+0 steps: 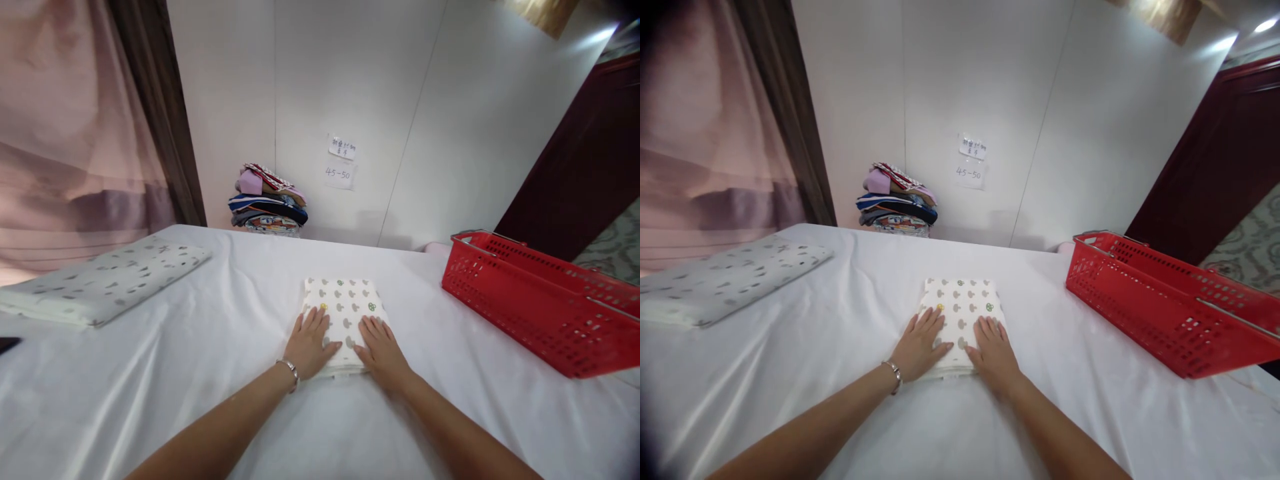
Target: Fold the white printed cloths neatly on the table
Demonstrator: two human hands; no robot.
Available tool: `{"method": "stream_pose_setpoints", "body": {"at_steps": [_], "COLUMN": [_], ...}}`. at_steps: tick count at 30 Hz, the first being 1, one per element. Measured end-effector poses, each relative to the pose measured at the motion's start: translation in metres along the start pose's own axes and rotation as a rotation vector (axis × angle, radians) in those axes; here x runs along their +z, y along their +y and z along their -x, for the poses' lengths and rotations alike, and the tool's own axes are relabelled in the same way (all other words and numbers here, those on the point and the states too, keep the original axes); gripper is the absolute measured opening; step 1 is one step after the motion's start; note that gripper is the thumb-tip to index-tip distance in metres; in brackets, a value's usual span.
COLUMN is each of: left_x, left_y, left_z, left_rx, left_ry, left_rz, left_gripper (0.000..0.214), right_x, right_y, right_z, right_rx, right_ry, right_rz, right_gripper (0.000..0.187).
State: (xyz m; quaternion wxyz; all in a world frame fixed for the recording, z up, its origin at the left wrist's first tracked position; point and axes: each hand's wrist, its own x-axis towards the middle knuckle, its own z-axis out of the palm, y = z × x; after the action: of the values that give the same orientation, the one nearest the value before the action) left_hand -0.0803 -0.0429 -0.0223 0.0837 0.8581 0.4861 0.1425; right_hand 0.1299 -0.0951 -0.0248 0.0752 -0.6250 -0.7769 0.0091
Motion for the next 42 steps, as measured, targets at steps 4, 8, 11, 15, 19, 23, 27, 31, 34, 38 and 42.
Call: {"method": "stream_pose_setpoints", "body": {"at_steps": [4, 8, 11, 15, 19, 23, 27, 31, 34, 38, 42], "left_x": [-0.023, -0.021, -0.005, 0.009, 0.005, -0.01, -0.024, -0.027, -0.021, -0.009, -0.008], "left_y": [0.005, 0.004, 0.001, -0.003, -0.009, -0.025, -0.045, -0.05, -0.045, -0.041, -0.044], "left_z": [-0.019, -0.038, -0.039, -0.031, -0.033, -0.058, -0.095, -0.122, -0.129, -0.126, -0.126], "left_rx": [-0.074, -0.085, -0.083, -0.065, -0.097, -0.345, -0.589, -0.677, -0.696, -0.695, -0.685], "left_ry": [-0.146, -0.045, -0.017, 0.031, 0.058, 0.178, 0.092, 0.045, 0.055, 0.084, 0.092], "left_rz": [0.063, -0.015, -0.047, -0.033, 0.101, 0.312, 0.422, 0.415, 0.385, 0.328, 0.281], "left_gripper": [0.064, 0.067, 0.068, 0.066, 0.059, 0.053, 0.053, 0.056, 0.053, 0.044, 0.043], "right_x": [-0.014, -0.035, -0.034, -0.013, 0.0, 0.0, 0.002, 0.006, 0.008, 0.008, 0.008], "right_y": [-0.001, -0.002, 0.002, 0.012, 0.017, 0.017, 0.018, 0.019, 0.019, 0.02, 0.02], "right_z": [-0.007, -0.041, -0.069, -0.084, -0.081, -0.08, -0.081, -0.08, -0.08, -0.079, -0.079], "right_rx": [0.02, 0.068, 0.139, 0.195, 0.178, 0.178, 0.171, 0.152, 0.139, 0.124, 0.115], "right_ry": [-0.088, -0.095, -0.019, -0.069, -0.038, -0.026, -0.004, 0.021, 0.056, 0.078, 0.094], "right_rz": [-0.076, -0.122, -0.054, 0.02, 0.034, 0.03, 0.039, 0.065, 0.091, 0.095, 0.08], "right_gripper": [0.055, 0.059, 0.061, 0.061, 0.06, 0.06, 0.06, 0.059, 0.056, 0.054, 0.053]}}
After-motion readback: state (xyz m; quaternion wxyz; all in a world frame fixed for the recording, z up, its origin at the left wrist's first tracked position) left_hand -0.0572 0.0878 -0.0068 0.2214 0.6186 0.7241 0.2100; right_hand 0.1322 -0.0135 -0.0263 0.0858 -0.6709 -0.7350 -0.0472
